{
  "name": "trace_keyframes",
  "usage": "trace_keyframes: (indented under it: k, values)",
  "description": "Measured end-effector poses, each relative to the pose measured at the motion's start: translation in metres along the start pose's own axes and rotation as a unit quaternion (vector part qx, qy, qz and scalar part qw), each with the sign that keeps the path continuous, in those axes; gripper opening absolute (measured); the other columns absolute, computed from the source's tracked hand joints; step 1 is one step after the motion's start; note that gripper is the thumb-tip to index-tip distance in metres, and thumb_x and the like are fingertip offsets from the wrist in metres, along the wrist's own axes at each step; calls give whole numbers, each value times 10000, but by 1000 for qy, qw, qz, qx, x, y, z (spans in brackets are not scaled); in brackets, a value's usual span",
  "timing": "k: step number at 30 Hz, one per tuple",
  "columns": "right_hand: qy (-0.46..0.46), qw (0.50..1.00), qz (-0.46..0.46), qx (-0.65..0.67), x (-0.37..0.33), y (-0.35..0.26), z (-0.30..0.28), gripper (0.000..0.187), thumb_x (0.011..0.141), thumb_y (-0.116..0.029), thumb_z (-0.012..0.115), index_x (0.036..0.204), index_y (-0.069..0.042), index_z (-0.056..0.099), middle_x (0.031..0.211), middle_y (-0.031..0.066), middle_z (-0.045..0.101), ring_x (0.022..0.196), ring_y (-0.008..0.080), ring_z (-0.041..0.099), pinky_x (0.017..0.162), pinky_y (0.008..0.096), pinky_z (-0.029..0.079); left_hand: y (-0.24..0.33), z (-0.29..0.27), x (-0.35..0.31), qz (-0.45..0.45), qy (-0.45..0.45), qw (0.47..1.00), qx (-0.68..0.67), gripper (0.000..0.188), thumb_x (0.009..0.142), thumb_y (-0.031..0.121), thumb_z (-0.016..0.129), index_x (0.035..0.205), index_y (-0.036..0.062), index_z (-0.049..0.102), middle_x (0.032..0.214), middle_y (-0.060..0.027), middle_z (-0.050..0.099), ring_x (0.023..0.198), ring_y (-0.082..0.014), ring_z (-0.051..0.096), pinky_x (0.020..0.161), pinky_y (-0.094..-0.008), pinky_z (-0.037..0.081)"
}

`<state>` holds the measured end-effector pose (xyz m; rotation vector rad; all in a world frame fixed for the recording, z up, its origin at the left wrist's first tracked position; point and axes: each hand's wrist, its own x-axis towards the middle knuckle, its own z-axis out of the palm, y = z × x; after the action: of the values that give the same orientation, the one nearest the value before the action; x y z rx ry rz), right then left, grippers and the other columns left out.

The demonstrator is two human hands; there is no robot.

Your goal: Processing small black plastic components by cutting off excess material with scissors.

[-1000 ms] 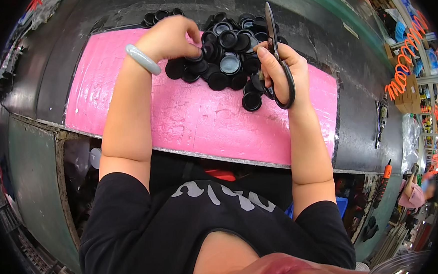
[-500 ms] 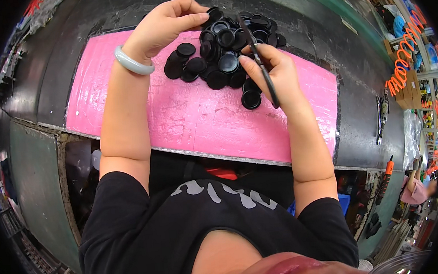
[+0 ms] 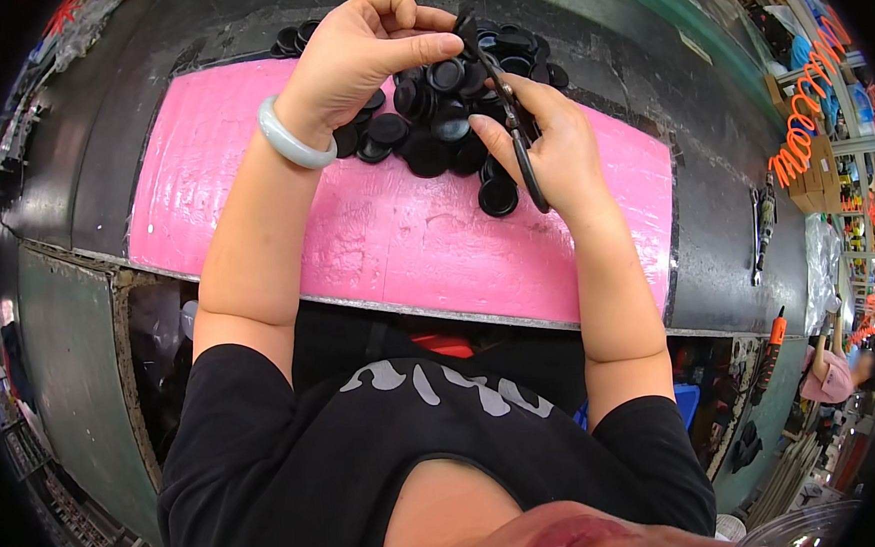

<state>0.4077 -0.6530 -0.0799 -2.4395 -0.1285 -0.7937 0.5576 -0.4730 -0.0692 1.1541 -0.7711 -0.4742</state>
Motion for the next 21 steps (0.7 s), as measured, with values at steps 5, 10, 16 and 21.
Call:
trace_keyframes:
  k: [5, 10, 16, 21]
  values:
    - [-35, 999, 22, 24, 1, -1, -3, 323, 769, -271, 759, 977, -37, 679, 674, 114, 621, 587, 287, 608, 563, 361, 477, 0, 0, 0, -8, 14, 1000, 17, 342, 796, -17, 756, 765, 103, 436, 1021, -135, 666, 857, -132, 635, 789, -274, 529]
    - [-47, 996, 60, 40, 0, -6, -3, 201, 803, -208, 720, 908, -42, 678, 667, 146, 631, 597, 320, 631, 545, 367, 480, -3, -1, 0, -28, 20, 998, -52, 136, 810, 26, 722, 816, 30, 586, 1016, -120, 671, 863, -167, 661, 789, -294, 549]
    - [-47, 996, 67, 33, -2, -7, -3, 121, 855, -114, 705, 908, -8, 679, 643, 55, 603, 569, 98, 532, 543, 250, 432, 4, 11, -2, -64, 55, 986, -142, 117, 790, 54, 726, 845, -19, 652, 1000, -88, 669, 857, -184, 667, 789, -301, 547]
    - [-101, 957, 156, 223, -3, -13, -3, 220, 847, -196, 734, 963, -18, 679, 686, 27, 622, 595, 119, 561, 556, 266, 450, 8, 13, 0, -21, -8, 975, -220, 173, 882, 83, 671, 1002, -42, 652, 1058, -148, 666, 986, -221, 655, 947, -350, 532]
